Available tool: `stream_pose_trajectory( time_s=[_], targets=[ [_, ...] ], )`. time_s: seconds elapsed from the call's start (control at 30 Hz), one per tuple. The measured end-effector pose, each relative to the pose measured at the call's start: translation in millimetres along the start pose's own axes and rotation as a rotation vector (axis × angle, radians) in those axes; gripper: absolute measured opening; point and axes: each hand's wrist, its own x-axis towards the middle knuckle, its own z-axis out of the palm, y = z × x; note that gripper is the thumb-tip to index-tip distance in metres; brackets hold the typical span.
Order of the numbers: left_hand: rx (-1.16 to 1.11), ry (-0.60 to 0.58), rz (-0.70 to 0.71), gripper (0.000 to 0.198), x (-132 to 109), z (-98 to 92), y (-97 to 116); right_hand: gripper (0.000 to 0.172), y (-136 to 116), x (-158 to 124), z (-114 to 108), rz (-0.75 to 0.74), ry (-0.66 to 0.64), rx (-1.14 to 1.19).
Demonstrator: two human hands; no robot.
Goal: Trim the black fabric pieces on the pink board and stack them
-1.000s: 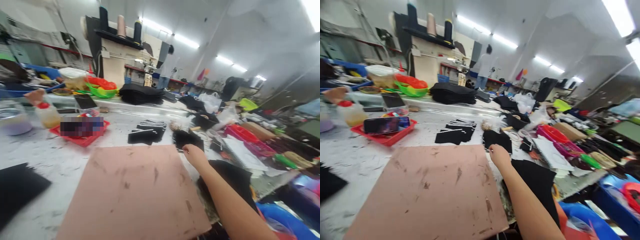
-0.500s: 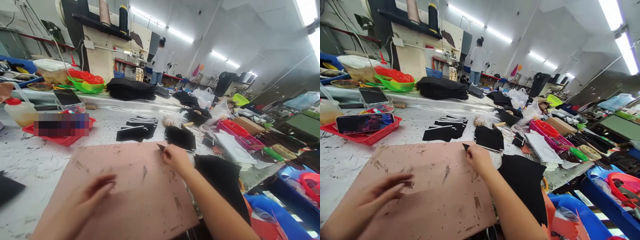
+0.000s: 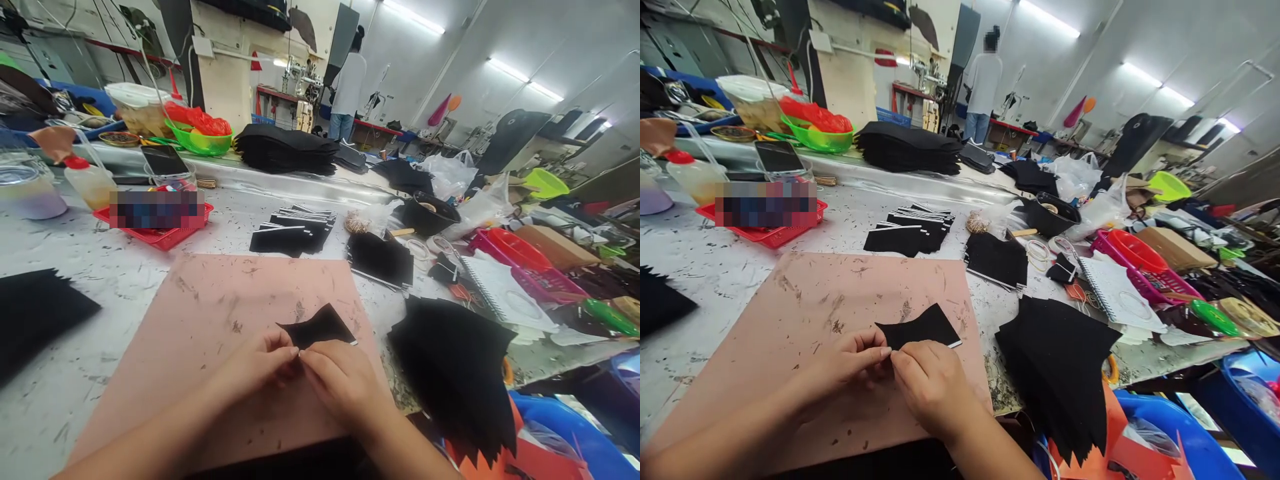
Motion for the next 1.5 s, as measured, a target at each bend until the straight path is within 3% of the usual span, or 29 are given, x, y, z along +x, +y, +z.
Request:
stream_pose_trajectory(
  time_s=[0.13, 0.43, 0.5, 0.67, 0.77, 1.03, 1.23, 1.5],
  targets=[
    [0.003, -0.02, -0.005, 0.027, 1, -0.6, 3, 0.018, -1, -1, 2, 0.072, -0.022, 0.138],
    [0.0, 0.01, -0.022, 0.034, 8, -1.4, -1, 0.011, 8, -5, 18, 0.281, -0.073, 0.326],
    [0.006, 0.021, -0.023, 0.036, 7, -1.4, -1, 0.013, 7, -6, 20, 0.231, -0.037, 0.255],
    [0.024, 0.02, -0.035, 0.037, 5, -3.9, -2, 0.02, 0, -10, 21, -0.075, 0.04, 0.034],
    [0.039, 0.012, -0.041, 0.038, 4, -6.0, -3, 0.017, -2, -9, 21, -0.144, 0.113, -0.016],
    [0.122, -0.012, -0.037, 0.029, 3, -13.1, -7, 0.014, -4, 1, 14, 0.103, -0.017, 0.255],
    [0.171, -0.05, 0.011, 0.017, 5, -16.7, -13, 0.017, -8, 3, 12, 0.143, -0.125, 0.233],
    [0.225, -0.052, 0.052, 0.013, 7, -17.0, -20, 0.019, -9, 7, 13, 0.348, -0.224, 0.365]
  ],
)
